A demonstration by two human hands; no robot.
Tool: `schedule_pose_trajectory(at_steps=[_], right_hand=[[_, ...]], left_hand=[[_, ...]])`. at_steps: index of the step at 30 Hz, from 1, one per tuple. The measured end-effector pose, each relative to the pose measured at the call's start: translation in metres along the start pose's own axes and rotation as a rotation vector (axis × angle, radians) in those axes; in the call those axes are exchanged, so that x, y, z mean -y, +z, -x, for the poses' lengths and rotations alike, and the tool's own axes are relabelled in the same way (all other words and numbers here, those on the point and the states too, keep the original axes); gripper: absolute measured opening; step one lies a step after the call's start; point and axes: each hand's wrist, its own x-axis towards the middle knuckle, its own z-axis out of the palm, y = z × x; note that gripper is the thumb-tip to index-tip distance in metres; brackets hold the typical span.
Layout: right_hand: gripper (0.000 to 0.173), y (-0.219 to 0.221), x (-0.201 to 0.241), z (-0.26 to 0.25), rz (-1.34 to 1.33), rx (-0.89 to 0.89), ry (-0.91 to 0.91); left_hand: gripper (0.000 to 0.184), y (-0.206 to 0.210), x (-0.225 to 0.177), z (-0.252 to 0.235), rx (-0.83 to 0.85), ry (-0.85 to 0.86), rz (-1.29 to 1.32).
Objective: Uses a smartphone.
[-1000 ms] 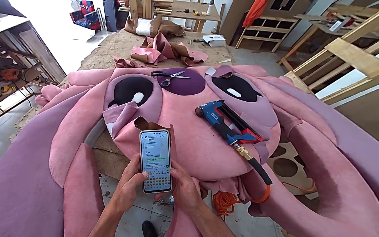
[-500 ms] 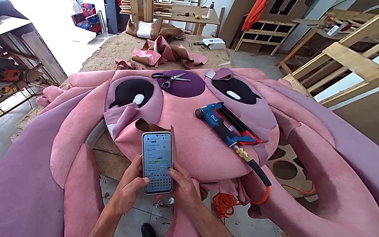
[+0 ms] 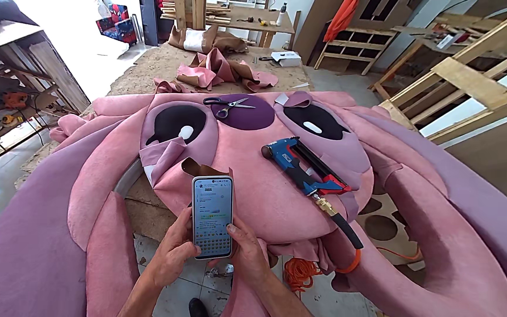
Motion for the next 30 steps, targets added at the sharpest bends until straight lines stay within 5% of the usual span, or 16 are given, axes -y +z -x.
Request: schedule_pose_trajectory(at_steps=[6, 21, 30], right_hand=[[0.037, 0.007, 0.002, -0.001, 0.035, -0.124, 0.025], [0.057, -0.006, -0.003, 0.000, -0.142, 0.084, -0.015], [0.064, -0.003, -0.003, -0.001, -0.051, 0.083, 0.012]], left_hand=[[0.063, 0.000, 0.000, 0.000, 0.018, -0.014, -0.002], [0.061, -0.005, -0.003, 0.000, 0.050, -0.044, 0.041], [0.027, 0.018, 0.002, -0.005, -0.351, 0.059, -0.135]])
